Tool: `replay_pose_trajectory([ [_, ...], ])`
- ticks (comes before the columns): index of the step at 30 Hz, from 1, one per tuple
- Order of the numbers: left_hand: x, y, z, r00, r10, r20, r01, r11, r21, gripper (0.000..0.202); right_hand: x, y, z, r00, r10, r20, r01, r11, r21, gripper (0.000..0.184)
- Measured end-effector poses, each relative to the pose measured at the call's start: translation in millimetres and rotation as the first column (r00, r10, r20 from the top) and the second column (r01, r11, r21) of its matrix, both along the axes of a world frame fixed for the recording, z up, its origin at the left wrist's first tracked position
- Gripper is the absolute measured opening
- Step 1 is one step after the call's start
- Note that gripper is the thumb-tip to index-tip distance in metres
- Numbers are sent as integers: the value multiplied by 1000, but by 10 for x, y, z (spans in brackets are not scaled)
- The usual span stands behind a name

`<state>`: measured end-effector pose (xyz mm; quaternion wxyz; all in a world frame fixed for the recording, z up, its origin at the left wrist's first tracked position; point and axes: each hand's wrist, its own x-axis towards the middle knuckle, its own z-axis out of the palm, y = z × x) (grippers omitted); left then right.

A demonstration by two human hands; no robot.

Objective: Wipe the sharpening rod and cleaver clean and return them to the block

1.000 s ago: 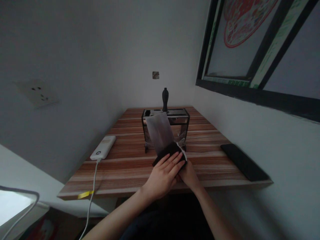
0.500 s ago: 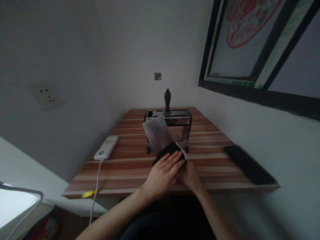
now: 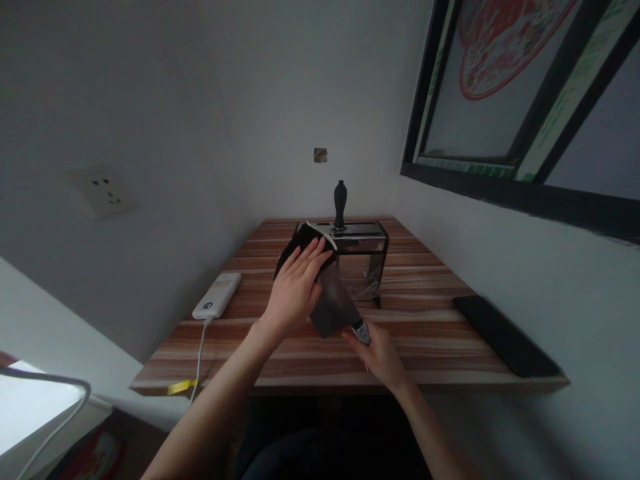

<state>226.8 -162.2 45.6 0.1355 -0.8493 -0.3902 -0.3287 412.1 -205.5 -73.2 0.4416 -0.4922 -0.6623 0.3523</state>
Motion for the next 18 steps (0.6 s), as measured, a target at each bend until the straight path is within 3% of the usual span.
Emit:
replay_pose_trajectory([
  [4, -36, 100, 82, 998, 36, 47, -37, 999, 20, 54, 5, -1, -26, 999, -26, 44, 25, 1000, 19, 30],
  [9, -19, 102, 78, 997, 47, 63, -49, 998, 44, 54, 9, -17, -20, 995, -66, 80, 62, 996, 58, 30],
  [13, 4, 32, -8, 998, 34, 52, -36, 999, 36, 55, 11, -24, -8, 998, -41, 40, 39, 998, 51, 29],
  [18, 107, -111, -230, 999, -48, -20, 47, 999, -19, 56, 11, -21, 10, 999, -44, 26, 44, 999, 1, 34],
])
